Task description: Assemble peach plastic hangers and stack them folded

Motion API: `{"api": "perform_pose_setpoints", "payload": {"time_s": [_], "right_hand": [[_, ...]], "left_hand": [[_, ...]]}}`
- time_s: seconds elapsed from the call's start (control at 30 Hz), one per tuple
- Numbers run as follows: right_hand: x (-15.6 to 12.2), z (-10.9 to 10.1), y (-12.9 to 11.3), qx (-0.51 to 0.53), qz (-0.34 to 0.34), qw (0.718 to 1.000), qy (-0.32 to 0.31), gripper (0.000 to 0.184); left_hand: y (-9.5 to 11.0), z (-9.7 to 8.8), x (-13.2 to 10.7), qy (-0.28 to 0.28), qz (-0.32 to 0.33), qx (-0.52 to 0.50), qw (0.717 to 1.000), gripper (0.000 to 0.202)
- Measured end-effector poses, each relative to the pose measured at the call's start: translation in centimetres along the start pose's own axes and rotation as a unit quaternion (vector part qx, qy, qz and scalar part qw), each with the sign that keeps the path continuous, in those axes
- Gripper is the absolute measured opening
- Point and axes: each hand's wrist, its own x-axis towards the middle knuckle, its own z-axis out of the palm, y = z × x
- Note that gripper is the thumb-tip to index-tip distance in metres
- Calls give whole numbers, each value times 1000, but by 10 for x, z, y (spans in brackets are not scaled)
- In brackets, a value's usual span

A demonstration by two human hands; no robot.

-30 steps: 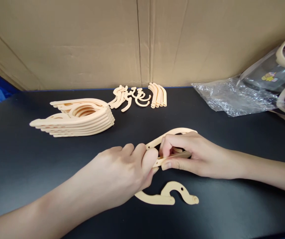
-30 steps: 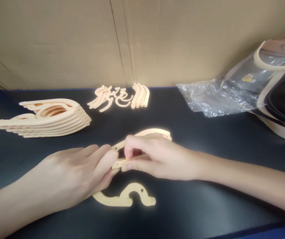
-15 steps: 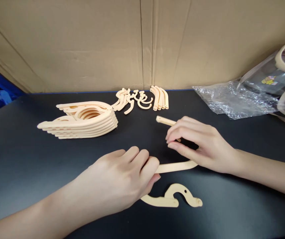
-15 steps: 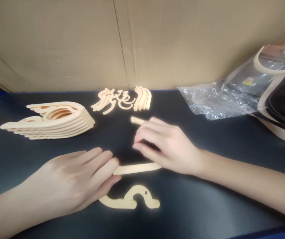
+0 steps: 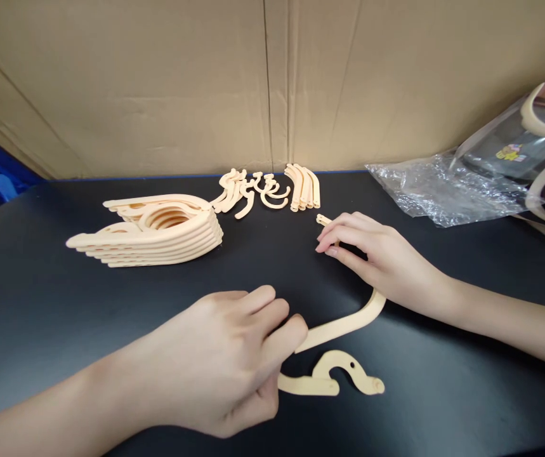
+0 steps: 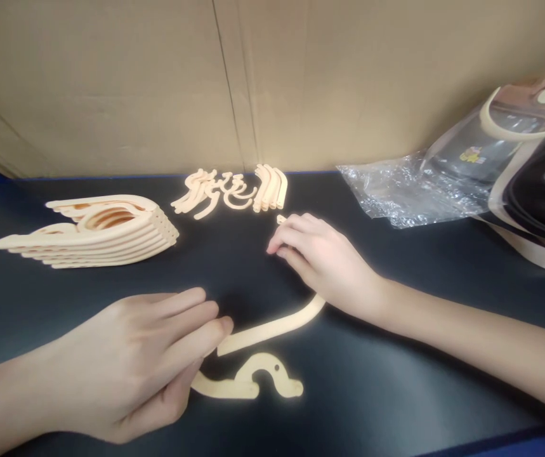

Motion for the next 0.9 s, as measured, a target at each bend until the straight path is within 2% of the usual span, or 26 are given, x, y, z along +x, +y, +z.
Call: {"api": "perform_pose_setpoints", "payload": {"time_s": [0.13, 0.33, 0.47, 0.6, 0.9], "right_hand": [[0, 0, 1, -12, -5, 1000, -1, 19], [2, -1, 0, -113, 14, 993, 22, 12], [4, -2, 1, -141, 28, 989, 22, 17], [5, -2, 3, -128, 49, 990, 13, 19], [6, -2, 5, -43, 101, 994, -3, 18]], "left_hand": [[0, 0, 2, -1, -12, -13, 1000, 13], [-7, 1, 4, 30, 1, 57, 998, 22], [-11, 0, 3, 43, -4, 95, 995, 27], [-11, 3, 2, 42, -17, 116, 992, 39], [-14, 11, 0, 62, -64, 109, 990, 37]]}}
